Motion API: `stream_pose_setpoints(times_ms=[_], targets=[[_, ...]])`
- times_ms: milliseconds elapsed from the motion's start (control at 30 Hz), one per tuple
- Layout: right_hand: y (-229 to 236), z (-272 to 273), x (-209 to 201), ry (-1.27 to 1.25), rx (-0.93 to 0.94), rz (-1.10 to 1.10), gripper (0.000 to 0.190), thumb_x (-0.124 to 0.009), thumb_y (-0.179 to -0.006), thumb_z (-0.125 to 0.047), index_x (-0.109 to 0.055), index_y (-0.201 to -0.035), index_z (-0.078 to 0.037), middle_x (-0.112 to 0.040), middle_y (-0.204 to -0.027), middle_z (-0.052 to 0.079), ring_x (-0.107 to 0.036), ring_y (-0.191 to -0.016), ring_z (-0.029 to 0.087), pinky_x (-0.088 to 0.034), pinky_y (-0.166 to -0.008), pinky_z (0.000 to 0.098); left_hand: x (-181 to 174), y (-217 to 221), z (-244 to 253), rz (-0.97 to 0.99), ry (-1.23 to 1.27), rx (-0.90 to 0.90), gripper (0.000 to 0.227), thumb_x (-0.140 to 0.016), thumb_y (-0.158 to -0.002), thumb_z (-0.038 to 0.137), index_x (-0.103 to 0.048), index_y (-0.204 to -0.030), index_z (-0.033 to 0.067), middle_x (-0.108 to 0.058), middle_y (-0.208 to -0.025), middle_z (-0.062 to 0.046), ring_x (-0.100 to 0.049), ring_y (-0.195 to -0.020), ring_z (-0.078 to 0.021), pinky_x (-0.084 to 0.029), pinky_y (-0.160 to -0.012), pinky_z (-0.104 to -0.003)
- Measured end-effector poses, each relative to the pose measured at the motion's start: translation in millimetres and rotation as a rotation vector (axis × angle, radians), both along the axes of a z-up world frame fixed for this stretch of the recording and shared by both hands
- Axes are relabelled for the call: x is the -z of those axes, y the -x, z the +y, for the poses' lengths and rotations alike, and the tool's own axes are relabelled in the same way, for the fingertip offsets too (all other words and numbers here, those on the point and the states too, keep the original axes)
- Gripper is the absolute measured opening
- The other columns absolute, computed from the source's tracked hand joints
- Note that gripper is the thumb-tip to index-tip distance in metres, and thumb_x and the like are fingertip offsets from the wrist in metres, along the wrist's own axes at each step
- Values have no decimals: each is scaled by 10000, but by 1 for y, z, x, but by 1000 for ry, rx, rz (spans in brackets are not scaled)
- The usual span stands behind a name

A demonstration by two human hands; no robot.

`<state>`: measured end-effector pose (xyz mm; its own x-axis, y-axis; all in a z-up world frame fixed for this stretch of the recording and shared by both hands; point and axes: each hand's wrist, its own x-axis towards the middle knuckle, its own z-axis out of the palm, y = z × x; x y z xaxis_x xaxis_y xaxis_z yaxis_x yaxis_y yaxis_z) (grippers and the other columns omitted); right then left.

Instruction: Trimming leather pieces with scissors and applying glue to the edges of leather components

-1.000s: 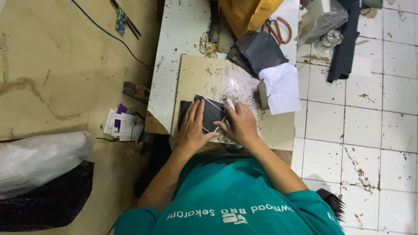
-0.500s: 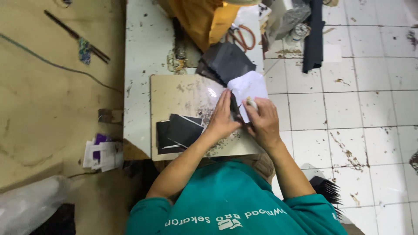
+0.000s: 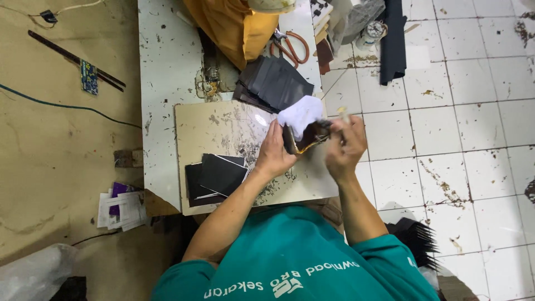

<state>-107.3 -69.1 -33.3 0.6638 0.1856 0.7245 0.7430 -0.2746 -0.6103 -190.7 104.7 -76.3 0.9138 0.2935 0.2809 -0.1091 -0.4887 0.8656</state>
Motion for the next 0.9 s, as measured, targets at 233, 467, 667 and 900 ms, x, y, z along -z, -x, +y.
stream_pose_setpoints(times_ms=[233,467,667,900], targets=[[-14,8,-43,-84,29,45,202,-618,-1087,-121,-742,-979,-3,-585,-961,135,-608,-786,265,-501,-710,367,-52,3,1,170,45,99,975,-928,-654,127,-395,-1442,-87,-528,-1327,-311,-557,-1263,-502,-434,-1124,-600],[-48,18,-63,1,0,-110,148,-694,-1059,-131,-782,-996,-30,-600,-1004,131,-642,-815,304,-522,-734,384,-47,-1,3,146,24,145,1000,-950,-660,179,-384,-1461,-15,-517,-1349,-282,-546,-1280,-516,-454,-1100,-620],[-39,25,-79,5,56,-149,158,-698,-1064,-96,-759,-957,3,-570,-958,122,-616,-779,293,-510,-725,354,-52,-4,8,179,50,167,978,-946,-675,216,-397,-1449,-21,-524,-1334,-279,-573,-1256,-495,-469,-1095,-601],[-53,16,-80,15,56,-204,144,-710,-1061,-50,-754,-951,31,-548,-940,128,-604,-837,327,-500,-744,362,-52,-6,9,204,72,180,1015,-955,-667,247,-384,-1463,-18,-518,-1343,-270,-565,-1266,-490,-463,-1096,-604]])
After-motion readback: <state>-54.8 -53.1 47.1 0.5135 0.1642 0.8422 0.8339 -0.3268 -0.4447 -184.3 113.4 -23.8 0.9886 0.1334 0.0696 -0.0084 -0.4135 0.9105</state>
